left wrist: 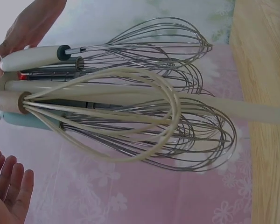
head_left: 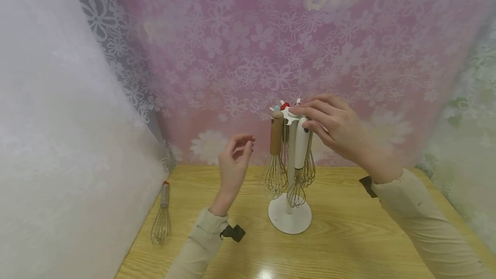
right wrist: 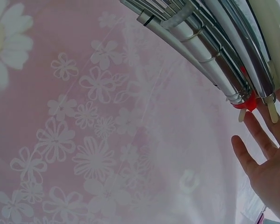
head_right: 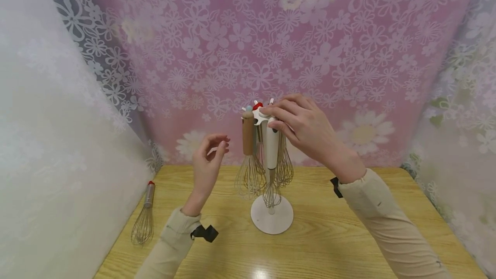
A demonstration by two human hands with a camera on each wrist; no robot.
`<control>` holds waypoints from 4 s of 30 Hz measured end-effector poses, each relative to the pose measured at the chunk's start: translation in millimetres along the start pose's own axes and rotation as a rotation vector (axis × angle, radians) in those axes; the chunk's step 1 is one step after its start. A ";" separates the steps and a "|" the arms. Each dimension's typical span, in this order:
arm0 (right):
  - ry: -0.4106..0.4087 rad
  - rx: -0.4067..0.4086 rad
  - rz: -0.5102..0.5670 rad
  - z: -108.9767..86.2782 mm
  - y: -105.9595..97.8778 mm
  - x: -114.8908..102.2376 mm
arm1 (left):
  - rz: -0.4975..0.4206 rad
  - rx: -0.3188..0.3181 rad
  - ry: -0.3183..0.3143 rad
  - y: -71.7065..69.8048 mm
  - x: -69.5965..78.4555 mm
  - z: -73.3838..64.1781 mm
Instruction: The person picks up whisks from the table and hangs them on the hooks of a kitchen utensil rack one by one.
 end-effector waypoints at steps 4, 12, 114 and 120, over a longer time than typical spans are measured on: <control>-0.005 -0.003 0.002 -0.7 0.9 1.2 | 0.008 0.015 -0.019 -4.6 -9.1 -5.2; -0.019 0.006 0.018 -0.6 -0.1 2.9 | 0.039 0.038 -0.079 -18.4 -29.2 -19.5; 0.046 0.042 0.011 -1.7 0.9 -6.5 | 0.735 -0.298 -1.080 -246.2 -214.2 -170.9; 0.049 0.038 0.016 -1.6 0.1 -6.3 | 0.694 -0.301 -1.070 -235.3 -213.0 -168.4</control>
Point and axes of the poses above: each hand's wrist, its own z-axis towards the middle knuckle, its own y-axis out of the palm, x = y × z, the point moved 7 cm from there along z, towards the middle knuckle, and after that the axes turned 14 degrees about -x, right-handed, at the moved point
